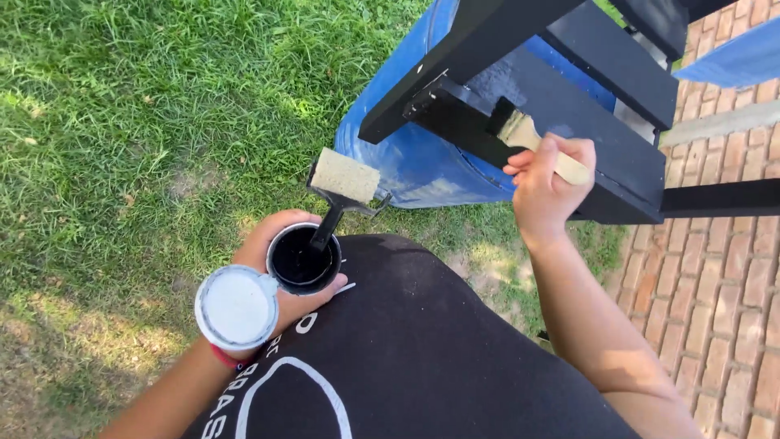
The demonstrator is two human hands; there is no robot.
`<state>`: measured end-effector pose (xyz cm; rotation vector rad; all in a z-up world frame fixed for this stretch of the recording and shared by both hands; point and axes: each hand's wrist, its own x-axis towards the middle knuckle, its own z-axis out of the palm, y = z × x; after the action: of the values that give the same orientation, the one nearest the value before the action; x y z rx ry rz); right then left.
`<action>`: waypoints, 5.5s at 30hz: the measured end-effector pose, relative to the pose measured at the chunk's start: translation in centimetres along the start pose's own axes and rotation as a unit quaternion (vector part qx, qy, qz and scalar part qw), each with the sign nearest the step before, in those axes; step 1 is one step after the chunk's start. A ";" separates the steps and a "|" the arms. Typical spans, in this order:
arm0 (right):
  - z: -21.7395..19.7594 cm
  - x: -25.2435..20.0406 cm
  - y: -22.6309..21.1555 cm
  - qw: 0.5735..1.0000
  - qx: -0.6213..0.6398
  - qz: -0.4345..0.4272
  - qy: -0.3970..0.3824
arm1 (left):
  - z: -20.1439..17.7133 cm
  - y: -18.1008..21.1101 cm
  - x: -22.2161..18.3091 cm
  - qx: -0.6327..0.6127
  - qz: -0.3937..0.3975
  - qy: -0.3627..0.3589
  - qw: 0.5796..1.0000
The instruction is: Preparing black paint and applying it to a wooden chair frame using a brush and roller in an outdoor setting.
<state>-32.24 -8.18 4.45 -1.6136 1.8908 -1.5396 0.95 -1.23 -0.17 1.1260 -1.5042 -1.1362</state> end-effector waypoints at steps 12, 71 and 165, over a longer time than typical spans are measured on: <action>3.6 0.3 0.1 0.982 -0.004 0.189 0.000 | 0.3 -0.7 0.7 -0.018 -0.001 0.050 0.999; -17.1 8.8 12.5 0.953 -0.081 0.291 0.039 | 16.3 3.3 3.2 0.123 -0.020 -0.096 0.988; -26.9 -15.4 24.2 0.909 -0.153 0.288 -0.258 | 24.0 6.0 -1.2 0.189 0.082 -0.043 0.978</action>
<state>-60.00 15.71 -9.93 -1.2160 2.0773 -0.5339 -23.08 4.38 1.67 1.1861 -1.8995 -0.8134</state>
